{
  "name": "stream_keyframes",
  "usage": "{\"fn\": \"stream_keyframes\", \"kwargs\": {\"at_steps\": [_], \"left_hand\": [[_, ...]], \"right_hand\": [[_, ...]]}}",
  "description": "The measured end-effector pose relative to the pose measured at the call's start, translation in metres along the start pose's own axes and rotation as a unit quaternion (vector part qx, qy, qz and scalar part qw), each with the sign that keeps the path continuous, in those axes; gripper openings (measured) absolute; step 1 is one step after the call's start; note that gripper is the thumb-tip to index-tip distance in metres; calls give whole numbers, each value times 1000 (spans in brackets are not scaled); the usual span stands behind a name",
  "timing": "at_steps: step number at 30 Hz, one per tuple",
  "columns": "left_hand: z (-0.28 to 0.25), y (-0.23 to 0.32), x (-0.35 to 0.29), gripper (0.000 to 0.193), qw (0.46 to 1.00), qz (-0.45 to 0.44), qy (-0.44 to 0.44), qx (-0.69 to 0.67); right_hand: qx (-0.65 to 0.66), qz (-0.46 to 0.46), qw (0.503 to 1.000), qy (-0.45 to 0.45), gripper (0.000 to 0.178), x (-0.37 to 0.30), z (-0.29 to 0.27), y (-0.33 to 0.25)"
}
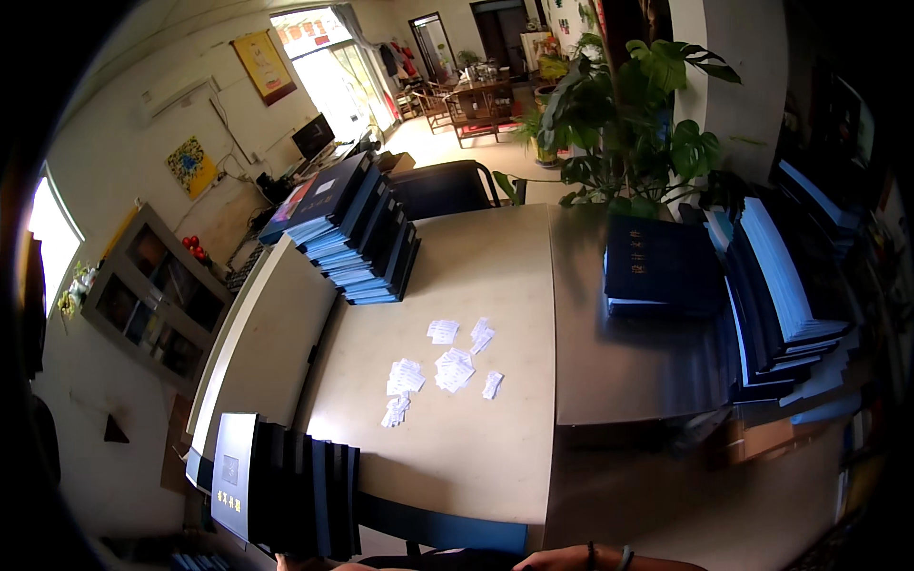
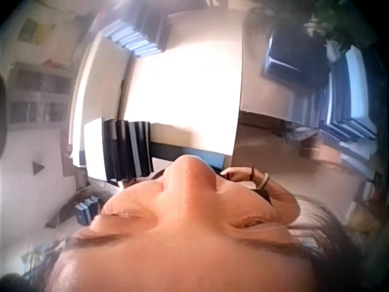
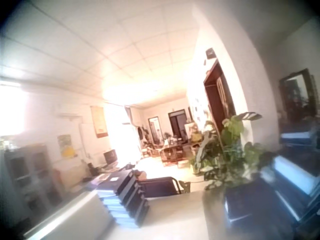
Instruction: The person repeatedly picks up small white labels from a table and applies them to the front cover and spine of dark blue binders. They handle the binders one at a time, smoothing the labels into place, and stack the labeled binders into a growing pile on the table.
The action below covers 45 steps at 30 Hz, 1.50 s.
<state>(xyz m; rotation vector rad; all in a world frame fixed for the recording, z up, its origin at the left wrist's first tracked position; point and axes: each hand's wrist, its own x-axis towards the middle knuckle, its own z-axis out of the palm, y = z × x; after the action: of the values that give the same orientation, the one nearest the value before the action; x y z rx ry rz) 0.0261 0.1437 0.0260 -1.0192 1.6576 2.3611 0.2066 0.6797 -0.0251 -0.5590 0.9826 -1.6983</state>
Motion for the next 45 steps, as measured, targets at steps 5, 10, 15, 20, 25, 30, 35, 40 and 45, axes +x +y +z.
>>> {"fn": "stream_keyframes", "kwargs": {"at_steps": [5,10,15,20,25,30,35,40,45], "left_hand": [[30,-1,2,73,1000,-12,-3,18],[55,1,-1,72,999,-15,-3,39],[60,-2,-4,71,999,-23,2,48],[60,0,-6,71,998,-25,3,51],[52,-1,-9,70,999,-27,5,45],[43,-2,-12,70,999,-29,7,40],[32,-3,-16,69,999,-32,8,33],[21,-2,-19,68,999,-35,12,27],[2,3,-27,68,999,-38,21,22]], "right_hand": [[83,47,995,16,23,-3,-5,3],[115,28,993,-7,24,-2,-20,27],[150,26,988,-15,25,6,-26,43],[171,21,985,-15,26,9,-25,53],[189,22,982,-10,28,11,-20,60],[200,25,979,-5,29,6,-17,66],[217,27,976,0,31,4,-12,84],[142,-13,989,-23,40,13,-17,51],[55,54,993,-91,41,23,-33,14]]}}
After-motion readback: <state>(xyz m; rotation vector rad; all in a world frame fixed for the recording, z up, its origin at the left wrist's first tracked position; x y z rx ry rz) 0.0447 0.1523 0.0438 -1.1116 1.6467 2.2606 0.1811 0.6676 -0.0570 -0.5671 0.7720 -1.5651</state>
